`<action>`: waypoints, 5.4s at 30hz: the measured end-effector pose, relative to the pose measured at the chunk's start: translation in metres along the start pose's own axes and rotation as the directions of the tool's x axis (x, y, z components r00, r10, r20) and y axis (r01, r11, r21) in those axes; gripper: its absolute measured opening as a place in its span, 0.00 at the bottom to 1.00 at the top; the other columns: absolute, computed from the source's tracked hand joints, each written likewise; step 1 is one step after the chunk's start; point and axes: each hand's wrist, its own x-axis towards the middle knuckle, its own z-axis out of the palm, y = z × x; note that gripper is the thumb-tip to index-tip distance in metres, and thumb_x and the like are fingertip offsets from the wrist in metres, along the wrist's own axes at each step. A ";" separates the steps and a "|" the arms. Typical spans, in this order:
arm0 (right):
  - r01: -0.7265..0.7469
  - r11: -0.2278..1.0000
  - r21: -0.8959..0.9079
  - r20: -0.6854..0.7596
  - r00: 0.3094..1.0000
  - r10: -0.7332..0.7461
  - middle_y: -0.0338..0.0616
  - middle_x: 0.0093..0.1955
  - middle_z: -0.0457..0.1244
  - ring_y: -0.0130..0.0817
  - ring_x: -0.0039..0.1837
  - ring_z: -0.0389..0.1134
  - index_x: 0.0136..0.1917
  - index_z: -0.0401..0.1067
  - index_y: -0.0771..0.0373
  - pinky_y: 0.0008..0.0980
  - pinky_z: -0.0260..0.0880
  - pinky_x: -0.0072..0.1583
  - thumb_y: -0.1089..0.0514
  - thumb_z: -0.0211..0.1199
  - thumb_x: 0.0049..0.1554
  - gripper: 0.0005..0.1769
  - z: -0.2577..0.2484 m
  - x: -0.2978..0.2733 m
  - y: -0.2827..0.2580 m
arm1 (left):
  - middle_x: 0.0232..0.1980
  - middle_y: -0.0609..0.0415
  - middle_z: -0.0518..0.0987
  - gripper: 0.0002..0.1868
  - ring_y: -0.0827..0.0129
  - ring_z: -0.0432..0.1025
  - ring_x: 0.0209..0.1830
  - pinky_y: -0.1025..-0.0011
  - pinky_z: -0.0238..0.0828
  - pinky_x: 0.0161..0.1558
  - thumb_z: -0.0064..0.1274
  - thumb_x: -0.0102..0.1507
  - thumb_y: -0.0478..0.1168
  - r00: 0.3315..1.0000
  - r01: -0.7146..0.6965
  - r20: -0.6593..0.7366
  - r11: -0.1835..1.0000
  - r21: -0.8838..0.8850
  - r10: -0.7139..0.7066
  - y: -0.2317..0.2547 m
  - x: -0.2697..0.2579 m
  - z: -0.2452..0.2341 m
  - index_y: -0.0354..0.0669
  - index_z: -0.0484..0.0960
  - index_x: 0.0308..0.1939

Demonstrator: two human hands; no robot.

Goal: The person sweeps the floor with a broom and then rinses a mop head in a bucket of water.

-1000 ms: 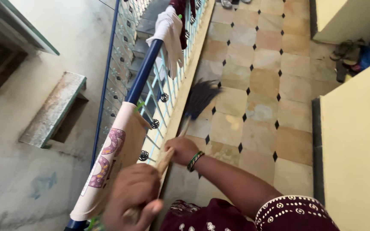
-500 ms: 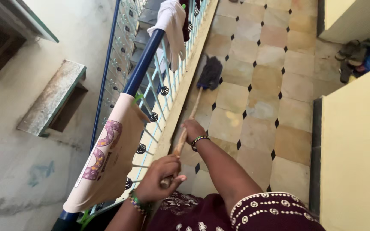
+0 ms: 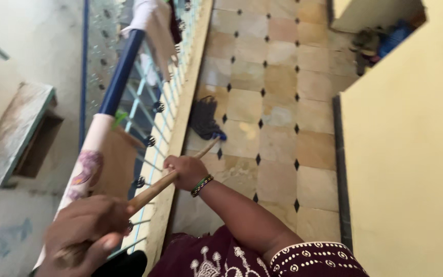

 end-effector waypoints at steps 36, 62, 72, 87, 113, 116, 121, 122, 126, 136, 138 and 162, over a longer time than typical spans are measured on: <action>-0.022 0.980 0.199 -0.200 0.978 0.062 0.42 0.44 0.70 0.47 0.50 0.72 0.47 0.73 0.50 0.46 0.72 0.52 0.53 0.68 0.49 0.11 0.030 -0.043 0.003 | 0.26 0.55 0.74 0.14 0.63 0.76 0.28 0.65 0.74 0.35 0.57 0.60 0.42 0.925 -0.275 0.280 0.961 0.025 0.257 0.001 0.011 0.025 0.40 0.72 0.24; -0.601 0.792 -0.104 -0.545 0.701 0.460 0.44 0.43 0.69 0.49 0.51 0.70 0.45 0.72 0.55 0.46 0.69 0.51 0.63 0.62 0.55 0.05 -0.082 -0.461 0.054 | 0.27 0.49 0.73 0.12 0.58 0.79 0.39 0.57 0.78 0.54 0.51 0.66 0.34 0.793 0.272 0.609 0.882 -0.385 0.021 0.044 -0.069 0.279 0.37 0.70 0.28; -0.520 0.852 0.065 -0.542 0.699 0.467 0.42 0.43 0.69 0.46 0.49 0.71 0.45 0.73 0.53 0.45 0.70 0.52 0.65 0.62 0.50 0.10 0.013 -0.388 -0.017 | 0.31 0.46 0.76 0.11 0.54 0.77 0.36 0.55 0.75 0.64 0.54 0.61 0.29 0.731 0.167 0.681 0.959 -0.230 0.036 0.084 -0.125 0.150 0.38 0.69 0.27; -0.034 0.990 0.137 -0.123 0.991 0.051 0.41 0.39 0.69 0.46 0.49 0.71 0.48 0.73 0.51 0.51 0.65 0.57 0.59 0.66 0.54 0.08 0.135 -0.202 -0.248 | 0.29 0.53 0.74 0.11 0.57 0.74 0.31 0.58 0.78 0.43 0.56 0.61 0.35 0.863 -0.248 0.447 0.968 -0.032 0.236 0.181 -0.214 -0.055 0.41 0.69 0.28; -0.255 0.965 0.068 -0.136 0.955 0.262 0.47 0.40 0.69 0.52 0.48 0.70 0.44 0.72 0.54 0.49 0.70 0.48 0.56 0.64 0.55 0.04 0.130 -0.194 -0.179 | 0.34 0.48 0.78 0.09 0.55 0.79 0.38 0.58 0.77 0.53 0.52 0.64 0.36 0.940 0.069 0.332 0.997 0.030 -0.075 0.126 -0.240 -0.028 0.38 0.71 0.32; -0.322 0.946 0.048 -0.251 0.912 0.323 0.47 0.40 0.68 0.52 0.48 0.70 0.44 0.72 0.55 0.48 0.69 0.50 0.59 0.64 0.52 0.05 0.112 -0.229 -0.120 | 0.30 0.49 0.77 0.10 0.56 0.80 0.38 0.59 0.79 0.49 0.52 0.64 0.37 0.897 0.130 0.429 0.991 -0.019 -0.110 0.091 -0.229 0.012 0.40 0.71 0.29; -0.514 0.854 0.075 -0.414 0.763 0.496 0.45 0.39 0.69 0.49 0.49 0.70 0.42 0.71 0.56 0.44 0.71 0.51 0.62 0.62 0.51 0.04 0.084 -0.324 -0.050 | 0.32 0.48 0.76 0.11 0.55 0.79 0.44 0.55 0.75 0.64 0.49 0.68 0.38 0.852 0.074 0.515 0.953 -0.294 0.092 0.031 -0.212 0.084 0.40 0.71 0.31; -0.559 0.828 0.047 -0.454 0.727 0.516 0.45 0.39 0.69 0.49 0.49 0.70 0.41 0.72 0.56 0.45 0.71 0.51 0.62 0.63 0.50 0.04 0.081 -0.346 -0.042 | 0.34 0.48 0.78 0.11 0.55 0.80 0.48 0.54 0.71 0.67 0.48 0.69 0.38 0.835 0.052 0.528 0.935 -0.351 0.152 0.020 -0.211 0.099 0.40 0.72 0.32; -0.713 0.700 -0.038 -0.564 0.594 0.574 0.50 0.41 0.69 0.53 0.49 0.69 0.42 0.75 0.58 0.47 0.70 0.50 0.61 0.65 0.50 0.05 0.077 -0.429 -0.032 | 0.26 0.55 0.76 0.13 0.65 0.79 0.35 0.56 0.70 0.70 0.49 0.68 0.38 0.729 0.191 0.667 0.891 -0.412 0.152 -0.002 -0.214 0.156 0.44 0.71 0.28; -0.561 0.826 -0.061 -0.585 0.690 0.426 0.47 0.40 0.69 0.51 0.46 0.70 0.40 0.75 0.57 0.47 0.69 0.50 0.61 0.65 0.50 0.03 0.090 -0.353 -0.069 | 0.33 0.48 0.79 0.09 0.55 0.78 0.42 0.60 0.77 0.48 0.54 0.59 0.34 0.741 0.051 0.664 0.979 -0.199 0.097 0.062 -0.191 0.078 0.40 0.70 0.27; -0.467 0.875 0.128 -0.500 0.731 0.463 0.46 0.39 0.69 0.48 0.47 0.71 0.43 0.75 0.54 0.44 0.71 0.52 0.62 0.60 0.53 0.05 0.101 -0.305 -0.094 | 0.32 0.48 0.78 0.09 0.56 0.76 0.36 0.61 0.74 0.42 0.54 0.57 0.34 0.777 -0.045 0.622 0.994 -0.097 0.096 0.088 -0.184 0.043 0.40 0.71 0.25; -0.239 0.965 0.104 -0.439 0.860 0.260 0.46 0.42 0.69 0.50 0.49 0.71 0.49 0.72 0.55 0.47 0.72 0.53 0.62 0.62 0.50 0.12 0.098 -0.386 -0.192 | 0.28 0.54 0.76 0.12 0.61 0.78 0.31 0.60 0.82 0.47 0.51 0.64 0.37 0.869 -0.120 0.456 0.976 -0.180 0.191 0.195 -0.261 0.075 0.43 0.68 0.27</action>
